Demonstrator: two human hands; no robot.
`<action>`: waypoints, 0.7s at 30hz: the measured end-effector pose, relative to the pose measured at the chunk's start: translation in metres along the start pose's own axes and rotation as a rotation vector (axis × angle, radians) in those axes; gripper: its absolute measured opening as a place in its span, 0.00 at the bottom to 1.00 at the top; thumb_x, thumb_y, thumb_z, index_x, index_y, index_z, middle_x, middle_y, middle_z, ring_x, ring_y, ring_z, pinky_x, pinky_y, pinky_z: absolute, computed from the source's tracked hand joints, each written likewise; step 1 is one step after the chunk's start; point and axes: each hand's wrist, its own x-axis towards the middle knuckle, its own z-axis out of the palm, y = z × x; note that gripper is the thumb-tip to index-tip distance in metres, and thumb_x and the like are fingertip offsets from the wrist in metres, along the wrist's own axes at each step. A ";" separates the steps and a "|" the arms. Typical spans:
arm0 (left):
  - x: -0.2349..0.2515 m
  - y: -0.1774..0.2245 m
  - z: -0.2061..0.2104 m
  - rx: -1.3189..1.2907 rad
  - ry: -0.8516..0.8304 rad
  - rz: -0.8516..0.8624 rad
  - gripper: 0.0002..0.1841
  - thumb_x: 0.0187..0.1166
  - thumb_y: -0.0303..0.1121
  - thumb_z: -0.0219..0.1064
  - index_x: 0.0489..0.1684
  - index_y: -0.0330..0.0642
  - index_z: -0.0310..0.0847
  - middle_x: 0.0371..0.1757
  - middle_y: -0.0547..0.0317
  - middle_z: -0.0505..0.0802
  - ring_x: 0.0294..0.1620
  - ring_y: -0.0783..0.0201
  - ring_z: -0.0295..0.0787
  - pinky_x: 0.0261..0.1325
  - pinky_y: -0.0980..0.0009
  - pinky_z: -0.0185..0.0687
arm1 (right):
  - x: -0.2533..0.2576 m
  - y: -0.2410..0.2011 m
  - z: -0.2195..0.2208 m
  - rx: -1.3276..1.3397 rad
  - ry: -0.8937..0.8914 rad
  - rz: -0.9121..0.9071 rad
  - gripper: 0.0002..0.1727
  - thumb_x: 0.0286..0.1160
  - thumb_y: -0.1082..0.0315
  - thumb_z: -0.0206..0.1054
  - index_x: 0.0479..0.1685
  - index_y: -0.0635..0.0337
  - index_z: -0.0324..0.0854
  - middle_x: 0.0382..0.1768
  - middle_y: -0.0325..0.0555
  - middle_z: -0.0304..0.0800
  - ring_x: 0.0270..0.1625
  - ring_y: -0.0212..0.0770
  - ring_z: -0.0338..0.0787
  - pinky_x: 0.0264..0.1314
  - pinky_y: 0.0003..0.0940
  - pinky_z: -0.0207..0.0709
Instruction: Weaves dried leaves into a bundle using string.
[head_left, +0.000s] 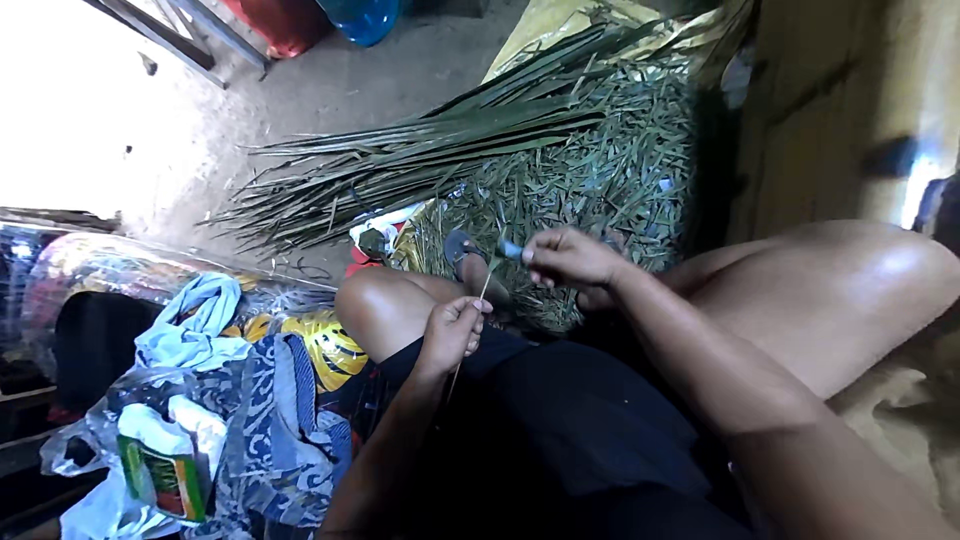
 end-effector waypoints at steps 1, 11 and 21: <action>0.001 0.001 0.003 -0.035 -0.023 -0.012 0.15 0.92 0.30 0.52 0.50 0.32 0.85 0.20 0.63 0.80 0.11 0.75 0.68 0.15 0.81 0.68 | -0.001 0.005 0.009 -0.003 -0.045 -0.024 0.16 0.88 0.61 0.59 0.44 0.65 0.85 0.27 0.43 0.89 0.22 0.33 0.83 0.26 0.29 0.80; -0.004 0.013 0.008 0.000 -0.103 0.015 0.13 0.91 0.29 0.54 0.48 0.33 0.86 0.20 0.66 0.79 0.11 0.77 0.67 0.15 0.82 0.66 | 0.005 0.008 -0.031 0.026 0.079 -0.146 0.14 0.88 0.63 0.59 0.39 0.63 0.85 0.23 0.39 0.87 0.18 0.28 0.80 0.20 0.24 0.75; -0.010 -0.003 -0.008 0.184 0.011 -0.012 0.12 0.90 0.29 0.57 0.47 0.34 0.87 0.21 0.64 0.83 0.13 0.74 0.73 0.16 0.80 0.71 | 0.008 0.000 -0.057 0.006 0.279 0.064 0.15 0.89 0.61 0.58 0.40 0.64 0.83 0.23 0.42 0.84 0.18 0.32 0.79 0.21 0.28 0.76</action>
